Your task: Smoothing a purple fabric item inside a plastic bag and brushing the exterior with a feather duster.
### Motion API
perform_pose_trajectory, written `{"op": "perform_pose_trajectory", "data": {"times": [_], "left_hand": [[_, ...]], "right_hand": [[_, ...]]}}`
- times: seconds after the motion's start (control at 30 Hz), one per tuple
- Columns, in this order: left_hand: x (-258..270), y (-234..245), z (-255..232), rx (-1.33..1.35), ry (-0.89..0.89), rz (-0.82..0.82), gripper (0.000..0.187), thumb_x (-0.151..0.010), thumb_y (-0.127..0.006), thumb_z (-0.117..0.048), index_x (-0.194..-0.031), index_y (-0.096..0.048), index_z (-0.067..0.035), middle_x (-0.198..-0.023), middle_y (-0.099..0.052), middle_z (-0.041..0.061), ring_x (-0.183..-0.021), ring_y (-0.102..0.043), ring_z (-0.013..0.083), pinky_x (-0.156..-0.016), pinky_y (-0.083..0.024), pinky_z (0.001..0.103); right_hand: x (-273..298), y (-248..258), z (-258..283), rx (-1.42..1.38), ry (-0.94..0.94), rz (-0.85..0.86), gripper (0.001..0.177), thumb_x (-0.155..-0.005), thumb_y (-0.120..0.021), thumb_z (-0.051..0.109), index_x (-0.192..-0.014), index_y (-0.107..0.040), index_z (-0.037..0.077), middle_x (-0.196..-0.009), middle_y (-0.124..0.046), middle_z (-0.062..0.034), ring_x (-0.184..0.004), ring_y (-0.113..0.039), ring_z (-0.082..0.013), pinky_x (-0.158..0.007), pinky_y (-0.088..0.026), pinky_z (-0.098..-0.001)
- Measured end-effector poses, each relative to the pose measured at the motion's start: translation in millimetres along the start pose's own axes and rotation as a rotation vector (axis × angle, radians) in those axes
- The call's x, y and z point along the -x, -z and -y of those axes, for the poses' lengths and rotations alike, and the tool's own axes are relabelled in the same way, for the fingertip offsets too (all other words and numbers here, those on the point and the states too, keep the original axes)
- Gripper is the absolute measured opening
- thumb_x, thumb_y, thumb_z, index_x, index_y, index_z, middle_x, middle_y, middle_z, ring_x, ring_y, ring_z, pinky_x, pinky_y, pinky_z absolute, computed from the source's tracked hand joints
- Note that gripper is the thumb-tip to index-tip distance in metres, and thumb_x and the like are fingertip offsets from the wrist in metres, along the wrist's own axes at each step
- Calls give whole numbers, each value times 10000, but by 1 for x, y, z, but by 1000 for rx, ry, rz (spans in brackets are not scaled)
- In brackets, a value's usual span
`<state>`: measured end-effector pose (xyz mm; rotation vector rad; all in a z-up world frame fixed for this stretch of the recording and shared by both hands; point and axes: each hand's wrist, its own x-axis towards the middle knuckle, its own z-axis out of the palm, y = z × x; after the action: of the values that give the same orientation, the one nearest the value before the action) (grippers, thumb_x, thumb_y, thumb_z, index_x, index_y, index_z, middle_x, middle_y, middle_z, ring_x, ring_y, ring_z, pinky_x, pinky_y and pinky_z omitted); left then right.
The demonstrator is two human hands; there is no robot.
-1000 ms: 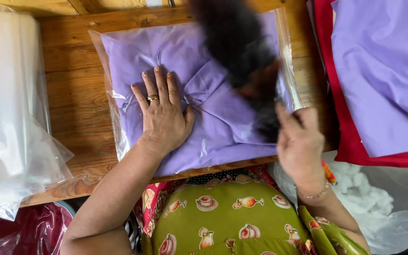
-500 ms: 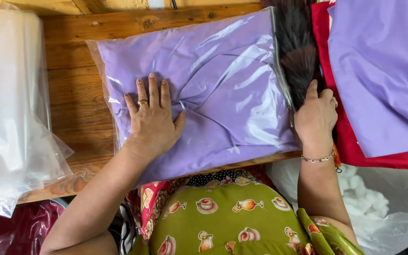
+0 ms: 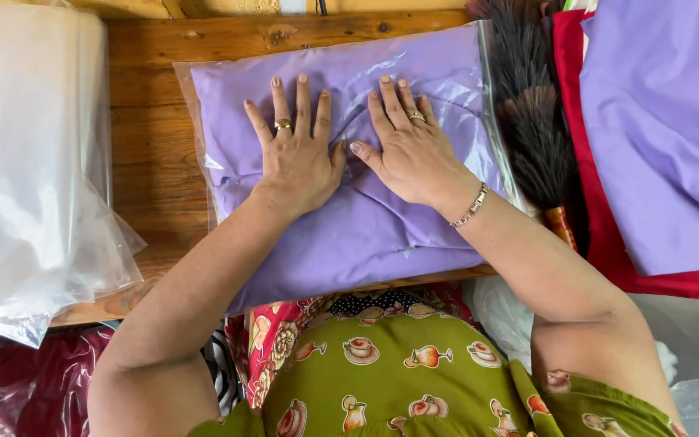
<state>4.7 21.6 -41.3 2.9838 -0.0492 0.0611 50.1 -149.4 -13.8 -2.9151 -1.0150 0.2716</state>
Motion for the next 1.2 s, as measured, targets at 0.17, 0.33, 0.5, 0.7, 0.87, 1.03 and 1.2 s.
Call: {"op": "perform_pose_trajectory", "data": {"times": [0.17,0.33,0.5,0.7,0.87,1.03,1.2], "left_hand": [[4,-11,12,23,-36,-31,702,-914,-252,-508,-1492,-179,-116,-1550,-35,139,-1400,23,412,-1056,65,678],[5,-17,9,-2,-63,-91,697,-918,-286,-495,-1485,-211,-98,-1542,-85,181,-1396,-30,438,-1058,24,686],[0,-19,7,-22,-61,-46,688,-927,-242,-502,-1484,-166,-106,-1542,-74,165,-1390,-8,443,-1043,54,694],[2,-18,11,-21,-77,-52,706,-906,-250,-498,-1482,-159,-98,-1546,-70,164,-1393,20,441,-1042,57,692],[6,-18,10,42,-82,-103,708,-897,-346,-497,-1469,-272,-87,-1542,-112,165,-1387,-52,462,-1049,14,699],[4,-16,7,33,-58,-37,711,-902,-305,-516,-1483,-197,-121,-1545,-87,148,-1390,-18,444,-1048,43,691],[4,-14,7,47,-59,10,717,-909,-332,-486,-1493,-145,-114,-1548,-31,167,-1388,23,460,-1045,73,701]], "right_hand": [[1,30,-19,27,-167,205,729,-924,-15,554,-1450,118,67,-1530,181,-117,-1412,157,-231,-1159,88,-382],[1,16,-64,-61,-481,121,866,-903,-13,610,-1441,-23,-68,-1521,5,-261,-1419,4,-364,-1147,-28,-464],[4,39,27,99,-72,123,788,-943,-49,591,-1438,107,-2,-1512,161,-188,-1400,138,-296,-1153,70,-434],[-34,17,26,41,133,113,752,-926,-82,571,-1459,15,50,-1543,44,-119,-1422,51,-257,-1153,45,-411],[-34,28,-23,0,-156,236,825,-853,72,619,-1453,71,53,-1538,121,-132,-1414,121,-255,-1160,66,-391],[-30,3,-56,63,-354,-13,841,-923,-81,609,-1467,-62,-32,-1533,9,-224,-1406,84,-323,-1124,66,-489],[31,8,16,48,-2,20,801,-918,-201,579,-1454,-112,-9,-1517,-50,-222,-1401,-15,-359,-1132,-14,-482]]}}
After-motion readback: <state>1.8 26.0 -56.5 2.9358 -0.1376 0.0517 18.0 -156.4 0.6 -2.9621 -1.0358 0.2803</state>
